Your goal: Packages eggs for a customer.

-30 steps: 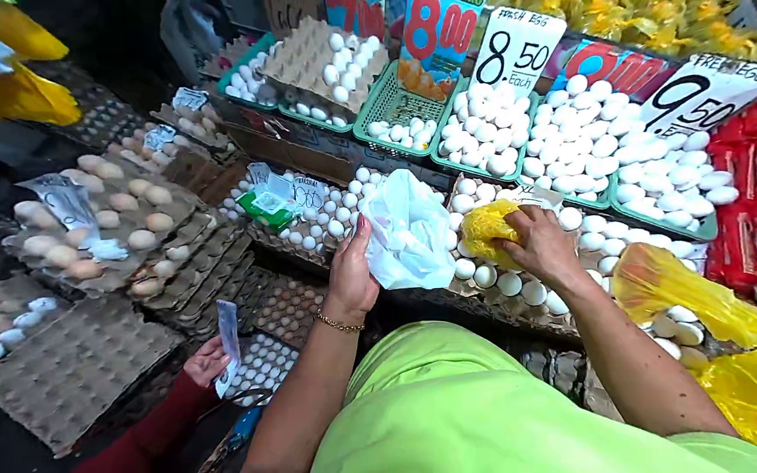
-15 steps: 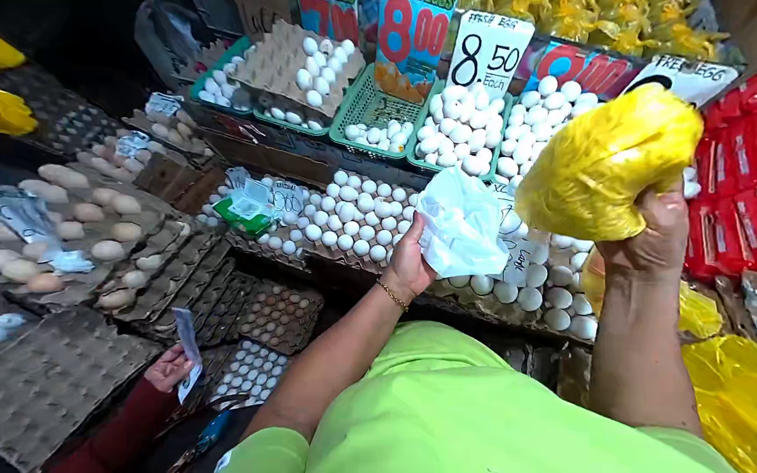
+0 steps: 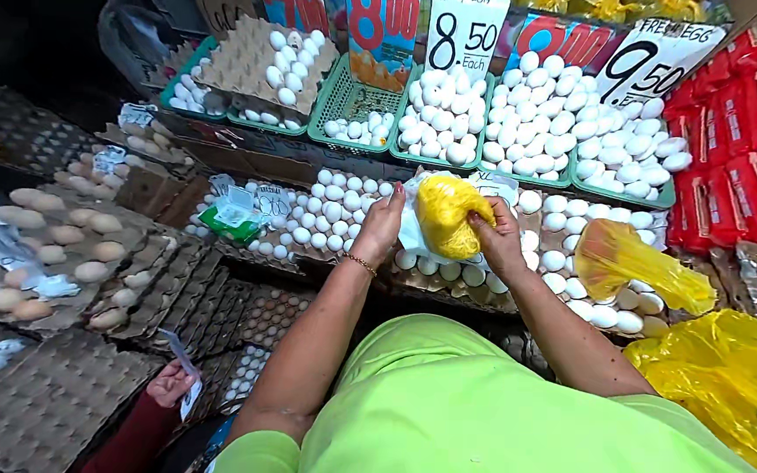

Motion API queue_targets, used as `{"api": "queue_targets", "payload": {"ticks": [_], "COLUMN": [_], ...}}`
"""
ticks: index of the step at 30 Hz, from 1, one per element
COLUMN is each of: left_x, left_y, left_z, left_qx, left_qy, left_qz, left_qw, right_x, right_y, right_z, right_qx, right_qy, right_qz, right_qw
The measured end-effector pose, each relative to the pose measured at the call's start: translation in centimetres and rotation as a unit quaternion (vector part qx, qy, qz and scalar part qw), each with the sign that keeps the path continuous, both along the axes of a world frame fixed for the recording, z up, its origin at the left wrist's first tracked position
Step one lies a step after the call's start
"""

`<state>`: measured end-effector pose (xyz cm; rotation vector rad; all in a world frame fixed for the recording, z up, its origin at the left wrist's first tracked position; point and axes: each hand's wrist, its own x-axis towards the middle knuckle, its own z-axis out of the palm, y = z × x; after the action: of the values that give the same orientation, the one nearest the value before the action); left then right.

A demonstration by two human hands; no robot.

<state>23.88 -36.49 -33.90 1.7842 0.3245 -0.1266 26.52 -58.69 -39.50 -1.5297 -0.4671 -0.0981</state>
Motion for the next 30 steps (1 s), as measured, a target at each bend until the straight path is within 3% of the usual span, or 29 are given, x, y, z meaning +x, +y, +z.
{"api": "queue_targets", "payload": {"ticks": [6, 12, 15, 17, 19, 21, 24, 26, 27, 30], "left_x": [1.0, -1.7, -1.8, 1.2, 4.4, 4.8, 9.1, 7.4, 7.4, 10.0], "left_y": [-0.9, -4.4, -5.1, -3.9, -3.0, -4.8, -1.8, -2.4, -1.5, 5.4], "left_z": [4.9, 11.3, 11.9, 11.2, 11.7, 14.3, 12.8, 11.7, 10.4, 7.0], "left_qx": [0.043, 0.132, 0.005, -0.090, -0.141, -0.150, -0.206, -0.135, -0.086, 0.164], "left_qy": [-0.094, -0.203, -0.233, -0.246, -0.243, -0.205, -0.173, -0.196, -0.225, -0.305], "left_qz": [-0.049, -0.264, -0.305, -0.325, -0.340, -0.256, -0.370, -0.266, -0.228, -0.329], "left_qw": [0.993, 0.934, 0.923, 0.909, 0.897, 0.933, 0.889, 0.934, 0.944, 0.878], "right_x": [0.3, 0.5, 0.3, 1.2, 0.6, -1.5, -6.3, -8.0, -8.2, -7.3], "right_y": [0.3, 1.3, 2.3, 2.7, 2.4, 1.7, -0.6, -3.3, -5.1, -10.5], "right_z": [1.8, 6.4, 8.1, 7.7, 7.2, 6.9, 6.4, 4.2, 2.5, -1.2], "right_qx": [-0.173, -0.342, -0.350, -0.352, -0.296, -0.217, -0.130, -0.198, -0.258, -0.390], "right_qy": [-0.087, -0.006, 0.021, 0.028, 0.000, -0.112, -0.267, -0.244, -0.185, 0.088], "right_qz": [-0.031, -0.117, -0.145, -0.160, -0.180, -0.223, -0.292, -0.410, -0.469, -0.531], "right_qw": [0.980, 0.932, 0.925, 0.922, 0.938, 0.944, 0.909, 0.856, 0.824, 0.747]}}
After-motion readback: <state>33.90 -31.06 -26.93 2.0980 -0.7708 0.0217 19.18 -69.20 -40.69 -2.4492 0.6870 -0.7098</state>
